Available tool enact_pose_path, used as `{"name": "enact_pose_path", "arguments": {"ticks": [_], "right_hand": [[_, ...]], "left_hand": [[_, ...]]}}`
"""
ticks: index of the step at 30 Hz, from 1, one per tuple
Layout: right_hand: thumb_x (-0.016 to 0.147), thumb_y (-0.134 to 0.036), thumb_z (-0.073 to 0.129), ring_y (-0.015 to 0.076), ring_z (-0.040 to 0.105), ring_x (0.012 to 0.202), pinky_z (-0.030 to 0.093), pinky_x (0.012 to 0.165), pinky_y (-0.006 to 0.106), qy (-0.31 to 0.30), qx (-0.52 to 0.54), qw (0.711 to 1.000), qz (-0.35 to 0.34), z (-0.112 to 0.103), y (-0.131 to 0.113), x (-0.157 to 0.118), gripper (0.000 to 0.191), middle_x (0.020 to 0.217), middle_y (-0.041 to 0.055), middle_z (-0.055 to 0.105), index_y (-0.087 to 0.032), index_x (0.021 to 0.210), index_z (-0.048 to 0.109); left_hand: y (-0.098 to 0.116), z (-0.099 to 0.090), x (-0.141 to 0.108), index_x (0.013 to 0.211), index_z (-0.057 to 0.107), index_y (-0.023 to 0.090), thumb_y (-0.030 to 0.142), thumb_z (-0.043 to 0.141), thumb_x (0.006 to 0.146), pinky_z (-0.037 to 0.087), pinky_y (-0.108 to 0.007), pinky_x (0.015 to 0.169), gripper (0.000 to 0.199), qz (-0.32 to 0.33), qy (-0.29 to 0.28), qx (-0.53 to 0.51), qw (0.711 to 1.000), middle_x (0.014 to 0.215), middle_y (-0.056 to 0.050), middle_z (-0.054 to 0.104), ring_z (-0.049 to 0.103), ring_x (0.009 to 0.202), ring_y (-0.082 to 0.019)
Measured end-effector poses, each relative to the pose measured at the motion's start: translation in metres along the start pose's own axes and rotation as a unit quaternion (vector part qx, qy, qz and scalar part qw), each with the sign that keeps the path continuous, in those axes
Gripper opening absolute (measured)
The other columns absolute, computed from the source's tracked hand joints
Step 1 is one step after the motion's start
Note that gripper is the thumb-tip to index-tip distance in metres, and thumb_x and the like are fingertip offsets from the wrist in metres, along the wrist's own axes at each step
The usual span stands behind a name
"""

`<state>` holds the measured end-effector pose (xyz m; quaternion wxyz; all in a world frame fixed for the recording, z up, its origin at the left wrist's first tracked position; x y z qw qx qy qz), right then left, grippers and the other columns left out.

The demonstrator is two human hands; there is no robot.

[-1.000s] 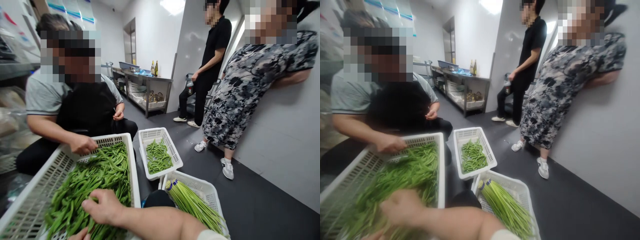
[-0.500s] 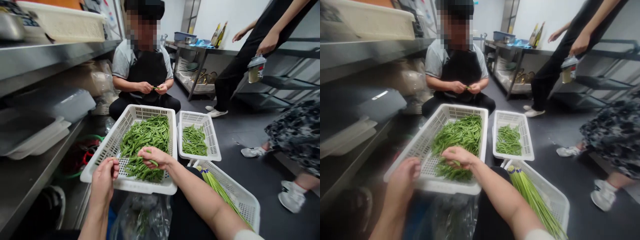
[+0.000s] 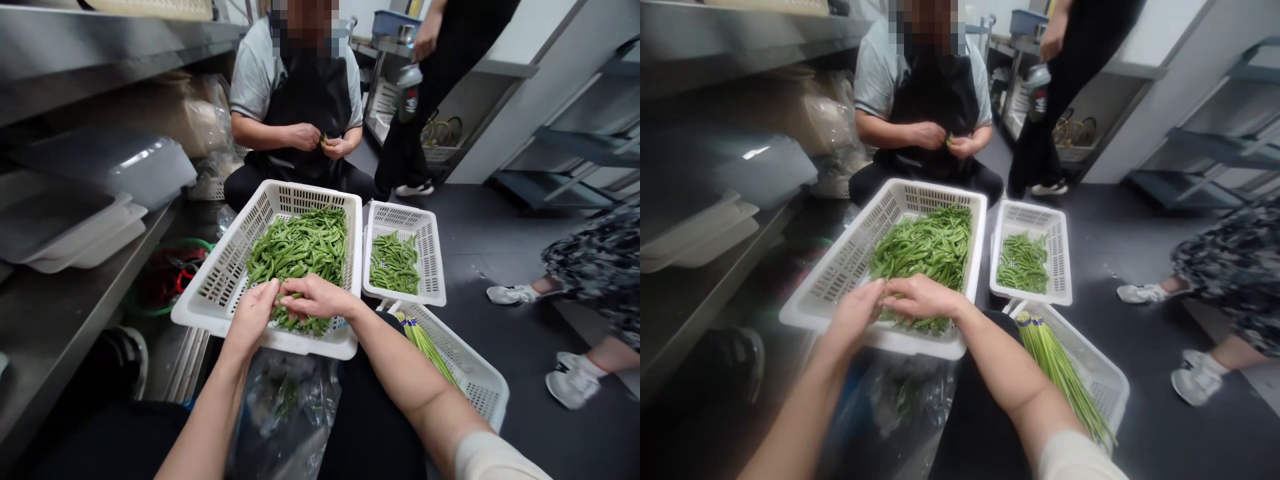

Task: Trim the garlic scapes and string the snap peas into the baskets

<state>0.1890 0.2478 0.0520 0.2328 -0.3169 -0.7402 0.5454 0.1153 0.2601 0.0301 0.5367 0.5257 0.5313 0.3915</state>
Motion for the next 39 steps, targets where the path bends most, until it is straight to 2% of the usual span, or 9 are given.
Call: {"name": "enact_pose_path", "arguments": {"ticks": [6,12,16,19,22,26,31,34,39], "right_hand": [[0.091,-0.042,0.044,0.0117,0.062,0.058,0.05,0.054,0.023,0.053,0.153,0.987,-0.009,0.002,0.003,0.012,0.026,0.067,0.0005,0.06,-0.017,0.086,0.048],[0.092,-0.026,0.039,0.0096,0.061,0.064,0.051,0.062,0.024,0.273,0.14,0.951,0.034,-0.067,0.029,-0.001,0.015,0.081,0.0018,0.063,-0.018,0.103,0.045],[0.081,-0.021,0.057,0.0169,0.063,0.086,0.048,0.076,0.028,0.082,-0.209,0.97,0.089,-0.034,0.036,0.014,0.012,0.088,0.0056,0.067,-0.015,0.09,0.062],[0.076,-0.022,0.063,0.0272,0.065,0.092,0.048,0.074,0.034,-0.101,-0.444,0.873,0.175,0.011,0.074,0.017,0.016,0.092,0.0143,0.069,-0.012,0.087,0.069],[0.071,-0.009,0.06,0.0302,0.065,0.093,0.049,0.072,0.035,-0.149,-0.491,0.835,0.198,0.032,0.094,0.02,0.018,0.095,0.0198,0.069,-0.009,0.087,0.07],[0.072,-0.012,0.06,0.0256,0.066,0.086,0.047,0.065,0.029,-0.138,-0.475,0.845,0.202,0.02,0.094,0.018,0.017,0.091,0.0166,0.07,-0.01,0.085,0.07],[0.074,-0.031,0.065,0.0068,0.045,0.048,0.031,0.045,0.019,0.013,-0.08,0.981,0.178,-0.013,0.069,0.009,0.019,0.055,-0.0037,0.052,-0.014,0.075,0.058],[0.064,-0.038,0.073,0.0026,0.026,0.037,0.016,0.036,0.016,0.015,0.2,0.962,0.184,0.001,0.068,0.003,0.034,0.044,-0.0104,0.038,-0.016,0.071,0.048],[0.054,-0.038,0.08,0.0,0.025,0.034,0.014,0.033,0.014,-0.016,0.362,0.918,0.164,0.023,0.061,0.005,0.044,0.052,-0.006,0.056,-0.016,0.069,0.044]], "left_hand": [[-0.013,0.007,0.001,0.053,0.034,0.021,0.059,0.063,0.07,0.018,-0.017,0.035,0.051,-0.072,-0.007,-0.207,0.976,0.041,0.01,0.027,0.022,0.034,-0.004],[-0.011,-0.012,-0.039,0.05,0.033,0.02,0.06,0.062,0.069,0.02,-0.016,0.036,0.053,-0.06,-0.043,-0.124,0.989,0.043,0.009,0.029,0.021,0.037,-0.004],[-0.079,-0.007,-0.081,0.051,0.041,0.02,0.052,0.05,0.077,0.034,-0.022,0.045,0.042,-0.097,-0.155,0.175,0.967,0.046,0.004,0.042,0.042,0.044,-0.011],[-0.137,-0.014,-0.1,0.073,0.062,0.019,0.026,0.053,0.076,0.046,-0.028,0.068,0.012,-0.111,-0.178,0.401,0.892,0.074,-0.004,0.068,0.064,0.074,-0.021],[-0.163,-0.022,-0.104,0.113,0.061,0.019,0.02,0.053,0.076,0.044,-0.033,0.089,0.038,-0.123,-0.175,0.473,0.855,0.121,-0.011,0.064,0.061,0.11,-0.026],[-0.127,-0.024,-0.092,0.084,0.068,0.021,0.03,0.042,0.084,0.047,-0.03,0.076,0.027,-0.075,-0.139,0.421,0.893,0.091,-0.006,0.073,0.066,0.087,-0.023],[-0.041,-0.03,-0.07,0.071,0.064,0.022,0.045,0.046,0.077,0.044,-0.024,0.058,0.03,0.003,-0.001,0.281,0.96,0.065,0.0,0.067,0.061,0.064,-0.018],[-0.012,-0.028,-0.058,0.073,0.065,0.021,0.046,0.048,0.073,0.045,-0.024,0.058,0.03,0.034,0.051,0.245,0.968,0.066,-0.001,0.067,0.06,0.062,-0.017],[0.003,-0.016,-0.046,0.073,0.065,0.021,0.045,0.046,0.072,0.043,-0.024,0.056,0.03,0.058,0.055,0.249,0.965,0.066,-0.001,0.067,0.059,0.061,-0.017]]}}
Point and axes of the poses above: each hand's wrist, its own x-axis towards the middle knuckle, its own z-axis out of the palm, y = z × x, the point moved 10 cm from there along x, towards the middle knuckle
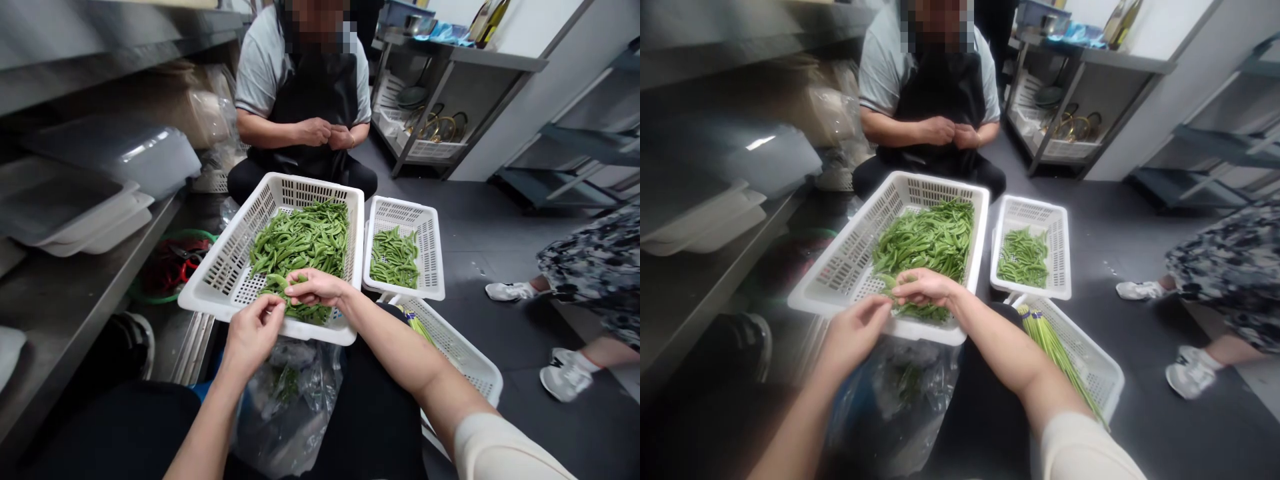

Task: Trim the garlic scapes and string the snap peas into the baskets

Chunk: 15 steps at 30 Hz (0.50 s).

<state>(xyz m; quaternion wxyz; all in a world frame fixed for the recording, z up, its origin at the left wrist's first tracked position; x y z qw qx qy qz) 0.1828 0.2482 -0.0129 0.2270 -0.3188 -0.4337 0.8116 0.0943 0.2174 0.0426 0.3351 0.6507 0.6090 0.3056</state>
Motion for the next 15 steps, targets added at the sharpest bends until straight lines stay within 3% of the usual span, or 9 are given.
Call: {"name": "enact_pose_path", "arguments": {"ticks": [3,7,12,15], "right_hand": [[0.054,-0.039,0.08,-0.0002,0.026,0.033,0.014,0.032,0.014,-0.001,0.023,1.0,-0.008,0.0,-0.002,0.001,0.046,0.057,-0.0039,0.061,-0.016,0.068,0.043],[0.056,-0.041,0.079,0.0008,0.027,0.035,0.015,0.034,0.015,-0.003,-0.027,0.999,-0.022,0.002,-0.008,-0.005,0.045,0.056,-0.0045,0.06,-0.016,0.073,0.046],[0.067,-0.036,0.071,0.0055,0.042,0.048,0.029,0.047,0.018,-0.001,-0.208,0.975,-0.079,0.006,-0.025,-0.013,0.03,0.058,-0.0036,0.058,-0.014,0.074,0.052],[0.074,-0.026,0.065,0.0083,0.048,0.06,0.035,0.059,0.02,0.023,-0.344,0.932,-0.112,0.005,-0.034,-0.016,0.017,0.063,-0.003,0.057,-0.014,0.073,0.054]], "left_hand": [[0.0,0.003,0.0,0.072,0.065,0.021,0.045,0.047,0.071,0.042,-0.024,0.055,0.03,-0.005,-0.007,0.001,1.0,0.064,-0.001,0.065,0.058,0.06,-0.017],[-0.002,-0.005,0.003,0.07,0.064,0.02,0.046,0.048,0.07,0.043,-0.025,0.056,0.029,-0.016,0.02,-0.038,0.999,0.061,0.0,0.063,0.056,0.059,-0.017],[-0.021,-0.004,0.016,0.059,0.054,0.019,0.047,0.047,0.066,0.032,-0.022,0.041,0.029,-0.1,0.0,-0.186,0.977,0.05,0.002,0.051,0.041,0.043,-0.011],[-0.018,-0.006,0.021,0.054,0.049,0.019,0.045,0.048,0.063,0.029,-0.021,0.041,0.027,-0.093,-0.015,-0.157,0.983,0.048,0.003,0.047,0.038,0.043,-0.01]]}}
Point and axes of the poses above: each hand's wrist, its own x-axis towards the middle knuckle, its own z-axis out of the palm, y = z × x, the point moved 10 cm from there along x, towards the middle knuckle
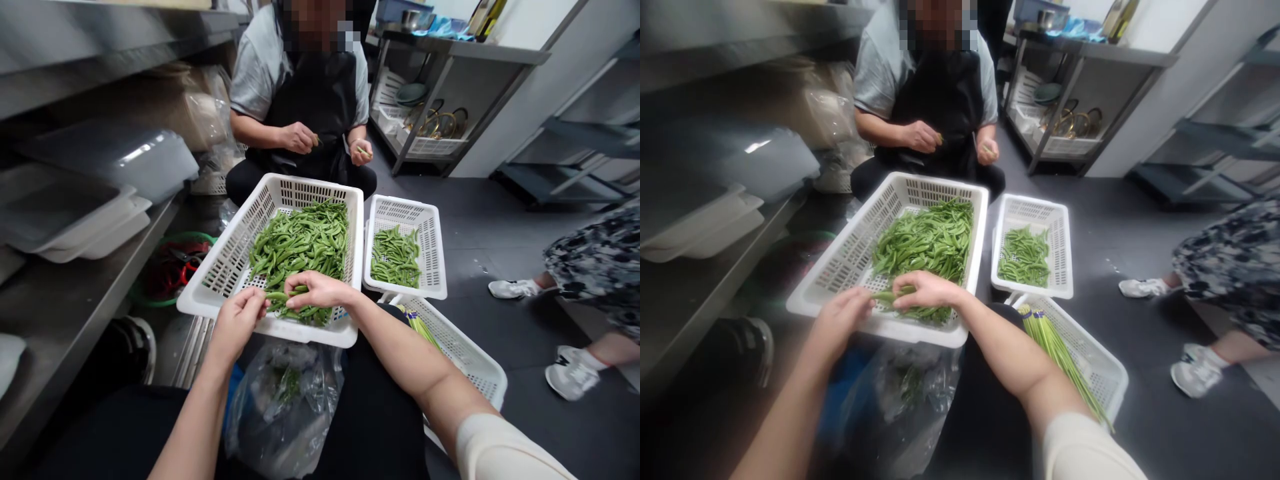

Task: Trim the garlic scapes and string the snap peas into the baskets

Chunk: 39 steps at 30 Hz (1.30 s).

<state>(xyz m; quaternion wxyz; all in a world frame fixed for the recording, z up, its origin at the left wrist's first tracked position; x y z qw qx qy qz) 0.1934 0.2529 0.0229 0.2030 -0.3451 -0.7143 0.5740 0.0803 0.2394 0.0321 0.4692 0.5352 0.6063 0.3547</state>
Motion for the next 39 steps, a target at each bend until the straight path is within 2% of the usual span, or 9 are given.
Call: {"name": "enact_pose_path", "arguments": {"ticks": [6,14,17,20,23,25,30,36,39], "right_hand": [[0.08,-0.026,0.063,0.0101,0.05,0.065,0.032,0.063,0.02,0.105,-0.248,0.961,-0.055,-0.007,-0.02,-0.004,0.013,0.072,-0.0008,0.06,-0.015,0.087,0.062],[0.082,-0.019,0.055,0.0127,0.052,0.066,0.031,0.06,0.023,0.138,-0.325,0.934,-0.055,-0.006,-0.026,-0.006,0.008,0.071,0.0028,0.061,-0.015,0.078,0.061],[0.08,-0.021,0.057,0.0112,0.051,0.062,0.032,0.059,0.022,0.201,-0.219,0.953,-0.051,-0.014,-0.022,-0.006,0.008,0.066,0.0008,0.058,-0.015,0.075,0.059],[0.077,-0.035,0.062,0.0077,0.047,0.05,0.031,0.05,0.02,0.238,0.045,0.97,-0.024,-0.025,-0.005,-0.004,0.02,0.059,-0.0024,0.056,-0.016,0.076,0.057],[0.069,-0.044,0.067,0.0035,0.032,0.037,0.02,0.038,0.018,0.241,0.287,0.927,0.015,-0.031,0.014,-0.002,0.032,0.052,-0.0063,0.052,-0.016,0.076,0.054],[0.064,-0.044,0.071,0.0018,0.028,0.035,0.014,0.036,0.017,0.238,0.358,0.903,0.023,-0.034,0.017,-0.002,0.036,0.051,-0.0072,0.052,-0.015,0.075,0.053],[0.061,-0.043,0.075,0.0009,0.031,0.034,0.015,0.034,0.016,0.183,0.349,0.919,0.017,-0.018,0.008,0.0,0.038,0.052,-0.0044,0.059,-0.014,0.071,0.052],[0.072,-0.064,0.059,0.0008,0.02,0.029,0.013,0.032,0.016,0.125,0.394,0.909,0.056,-0.012,0.016,0.006,0.051,0.039,-0.0081,0.045,-0.014,0.067,0.051],[0.068,-0.067,0.06,0.0015,0.023,0.029,0.014,0.031,0.016,0.034,0.337,0.936,0.093,-0.001,0.016,0.003,0.055,0.036,-0.0078,0.041,-0.014,0.062,0.05]], "left_hand": [[0.018,0.0,-0.004,0.051,0.049,0.02,0.043,0.04,0.065,0.035,-0.024,0.053,0.029,0.057,0.014,0.168,0.984,0.049,0.003,0.046,0.046,0.054,-0.014],[0.005,0.005,0.005,0.059,0.058,0.019,0.042,0.044,0.06,0.036,-0.025,0.055,0.027,0.029,0.009,0.137,0.99,0.052,0.003,0.054,0.049,0.056,-0.015],[0.002,0.007,0.009,0.057,0.053,0.02,0.041,0.048,0.058,0.031,-0.022,0.046,0.022,0.002,0.025,0.022,0.999,0.047,0.005,0.046,0.039,0.047,-0.011],[-0.002,0.013,0.008,0.057,0.049,0.02,0.041,0.051,0.057,0.023,-0.02,0.041,0.021,-0.026,0.012,-0.081,0.996,0.046,0.007,0.041,0.03,0.041,-0.008],[-0.008,0.018,0.001,0.056,0.049,0.019,0.038,0.052,0.058,0.022,-0.019,0.04,0.019,-0.03,-0.03,-0.082,0.996,0.046,0.007,0.039,0.028,0.04,-0.007],[-0.013,0.022,-0.005,0.055,0.049,0.019,0.037,0.051,0.06,0.023,-0.019,0.04,0.018,-0.028,-0.069,-0.053,0.996,0.046,0.007,0.039,0.03,0.041,-0.007],[-0.013,0.018,-0.006,0.071,0.056,0.019,0.05,0.046,0.073,0.028,-0.021,0.042,0.033,-0.002,-0.057,-0.002,0.998,0.057,0.003,0.051,0.041,0.046,-0.011],[0.047,0.017,-0.009,0.056,0.048,0.02,0.044,0.042,0.078,0.033,-0.023,0.053,0.033,0.16,-0.051,0.136,0.976,0.052,0.003,0.044,0.042,0.053,-0.012],[0.061,0.025,-0.011,0.053,0.048,0.019,0.043,0.047,0.076,0.031,-0.023,0.053,0.033,0.177,-0.097,0.178,0.963,0.052,0.004,0.042,0.041,0.054,-0.012]]}}
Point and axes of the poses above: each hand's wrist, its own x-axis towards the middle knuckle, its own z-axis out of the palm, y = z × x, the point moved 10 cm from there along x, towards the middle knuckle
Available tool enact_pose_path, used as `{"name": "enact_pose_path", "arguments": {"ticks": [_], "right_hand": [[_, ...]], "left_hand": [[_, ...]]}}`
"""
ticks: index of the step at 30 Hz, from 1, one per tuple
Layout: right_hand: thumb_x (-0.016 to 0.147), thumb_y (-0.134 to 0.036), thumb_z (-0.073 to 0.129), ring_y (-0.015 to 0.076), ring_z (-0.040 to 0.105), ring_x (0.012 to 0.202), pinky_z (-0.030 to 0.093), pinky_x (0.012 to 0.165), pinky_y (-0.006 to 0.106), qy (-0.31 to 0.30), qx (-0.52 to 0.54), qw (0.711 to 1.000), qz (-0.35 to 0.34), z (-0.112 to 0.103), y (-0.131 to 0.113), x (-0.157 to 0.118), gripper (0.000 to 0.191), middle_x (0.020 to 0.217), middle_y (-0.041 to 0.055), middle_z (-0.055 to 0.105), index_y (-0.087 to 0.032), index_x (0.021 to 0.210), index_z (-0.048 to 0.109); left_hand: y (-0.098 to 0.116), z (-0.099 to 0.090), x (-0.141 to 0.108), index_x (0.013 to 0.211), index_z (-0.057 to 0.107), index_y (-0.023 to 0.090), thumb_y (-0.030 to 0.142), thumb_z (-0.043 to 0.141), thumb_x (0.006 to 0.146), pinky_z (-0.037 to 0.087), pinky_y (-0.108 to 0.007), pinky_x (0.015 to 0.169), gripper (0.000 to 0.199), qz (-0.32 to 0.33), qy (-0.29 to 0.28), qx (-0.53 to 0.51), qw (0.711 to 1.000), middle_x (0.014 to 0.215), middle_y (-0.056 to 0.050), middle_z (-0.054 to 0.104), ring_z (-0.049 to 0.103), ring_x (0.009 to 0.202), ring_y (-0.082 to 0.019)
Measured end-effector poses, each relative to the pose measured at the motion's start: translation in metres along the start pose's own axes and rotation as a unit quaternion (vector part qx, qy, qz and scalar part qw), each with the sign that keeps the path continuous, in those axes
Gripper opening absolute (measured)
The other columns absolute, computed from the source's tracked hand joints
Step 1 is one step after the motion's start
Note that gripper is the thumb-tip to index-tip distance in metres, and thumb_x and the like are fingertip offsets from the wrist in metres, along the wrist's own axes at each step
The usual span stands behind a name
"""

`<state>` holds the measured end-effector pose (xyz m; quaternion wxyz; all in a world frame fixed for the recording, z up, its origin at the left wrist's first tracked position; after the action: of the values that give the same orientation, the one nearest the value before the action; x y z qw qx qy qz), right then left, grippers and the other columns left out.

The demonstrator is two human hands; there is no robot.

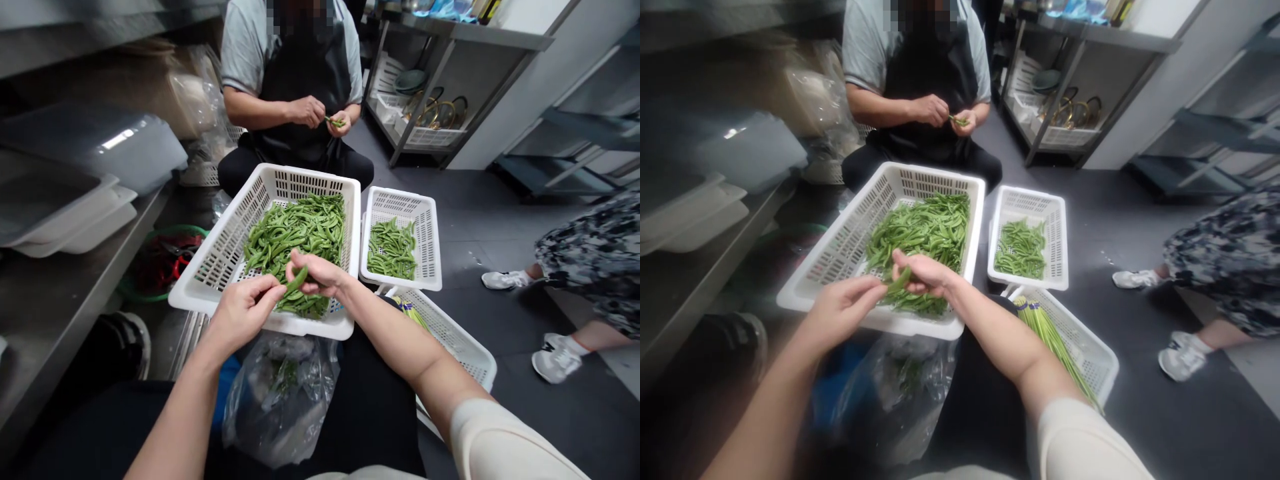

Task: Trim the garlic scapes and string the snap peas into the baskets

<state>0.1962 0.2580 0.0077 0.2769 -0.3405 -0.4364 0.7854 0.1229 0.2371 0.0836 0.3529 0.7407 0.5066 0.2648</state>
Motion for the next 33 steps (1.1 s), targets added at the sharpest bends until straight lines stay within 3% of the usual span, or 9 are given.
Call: {"name": "enact_pose_path", "arguments": {"ticks": [4,9,13,16,18,20,24,29,33], "right_hand": [[0.061,-0.046,0.077,0.002,0.035,0.036,0.022,0.035,0.015,-0.067,-0.09,0.992,-0.053,0.022,-0.01,-0.009,0.04,0.047,-0.0077,0.047,-0.012,0.069,0.057],[0.073,-0.042,0.064,0.0039,0.039,0.037,0.028,0.035,0.016,0.138,-0.055,0.969,-0.199,-0.017,-0.039,-0.011,0.03,0.046,-0.0063,0.048,-0.014,0.07,0.055],[0.08,-0.038,0.052,0.0087,0.055,0.048,0.044,0.046,0.02,0.17,-0.017,0.972,-0.161,-0.041,-0.028,0.0,0.023,0.062,-0.0008,0.06,-0.016,0.079,0.049],[0.084,-0.026,0.047,0.0077,0.052,0.049,0.043,0.05,0.021,0.132,-0.199,0.966,-0.1,-0.037,-0.018,0.008,0.013,0.069,-0.0005,0.061,-0.015,0.088,0.052],[0.082,-0.022,0.053,0.01,0.056,0.058,0.043,0.057,0.022,0.108,-0.42,0.899,-0.061,-0.029,-0.01,0.014,0.011,0.074,0.0019,0.063,-0.014,0.088,0.057],[0.078,-0.025,0.061,0.0173,0.062,0.077,0.046,0.067,0.026,0.073,-0.616,0.784,-0.008,-0.022,0.007,0.023,0.014,0.084,0.0075,0.067,-0.014,0.087,0.063],[0.077,-0.027,0.064,0.0284,0.065,0.094,0.049,0.074,0.033,-0.011,-0.791,0.608,0.064,-0.008,0.049,0.04,0.024,0.098,0.0191,0.068,-0.01,0.093,0.069],[0.082,-0.011,0.052,0.0242,0.066,0.095,0.049,0.078,0.032,-0.041,-0.807,0.587,0.049,0.01,0.066,0.049,0.022,0.097,0.0189,0.07,-0.01,0.093,0.071],[0.081,-0.012,0.051,0.0246,0.066,0.092,0.049,0.073,0.03,-0.001,-0.803,0.594,0.05,-0.006,0.037,0.042,0.023,0.095,0.0186,0.07,-0.009,0.092,0.071]], "left_hand": [[-0.008,-0.008,0.006,0.054,0.049,0.02,0.043,0.048,0.074,0.031,-0.022,0.048,0.031,-0.061,0.053,-0.057,0.995,0.048,0.004,0.041,0.04,0.049,-0.011],[-0.036,0.004,-0.007,0.064,0.051,0.019,0.046,0.053,0.071,0.028,-0.019,0.038,0.028,-0.153,0.096,-0.236,0.955,0.05,0.004,0.046,0.037,0.039,-0.007],[-0.06,0.047,-0.041,0.065,0.052,0.018,0.053,0.051,0.073,0.031,-0.019,0.039,0.035,-0.193,-0.055,-0.223,0.954,0.052,0.004,0.048,0.041,0.039,-0.008],[-0.098,0.085,-0.078,0.068,0.054,0.019,0.049,0.041,0.08,0.039,-0.022,0.045,0.035,-0.217,-0.184,-0.106,0.953,0.055,0.001,0.055,0.05,0.044,-0.012],[-0.134,0.103,-0.099,0.071,0.058,0.019,0.036,0.038,0.085,0.046,-0.025,0.057,0.029,-0.224,-0.24,0.058,0.943,0.061,-0.002,0.062,0.06,0.058,-0.016],[-0.169,0.113,-0.113,0.075,0.063,0.017,0.02,0.043,0.081,0.048,-0.031,0.071,0.021,-0.252,-0.248,0.141,0.925,0.076,-0.01,0.069,0.066,0.078,-0.023],[-0.212,0.12,-0.125,0.098,0.067,0.012,0.007,0.045,0.073,0.045,-0.038,0.084,0.033,-0.292,-0.246,0.206,0.901,0.111,-0.022,0.066,0.062,0.102,-0.031],[-0.212,0.111,-0.125,0.074,0.069,0.015,0.022,0.046,0.079,0.046,-0.035,0.073,0.025,-0.291,-0.251,0.221,0.896,0.091,-0.019,0.071,0.066,0.089,-0.031],[-0.171,0.096,-0.119,0.066,0.065,0.019,0.031,0.045,0.081,0.044,-0.027,0.062,0.028,-0.247,-0.257,0.163,0.92,0.071,-0.007,0.07,0.065,0.071,-0.022]]}}
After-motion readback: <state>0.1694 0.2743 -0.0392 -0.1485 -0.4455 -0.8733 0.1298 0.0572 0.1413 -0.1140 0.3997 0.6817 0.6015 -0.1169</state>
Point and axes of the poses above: each hand's wrist, its own x-axis towards the middle knuckle, its own z-axis out of the palm, y = z × x, the point moved 10 cm from there along x, towards the middle knuckle
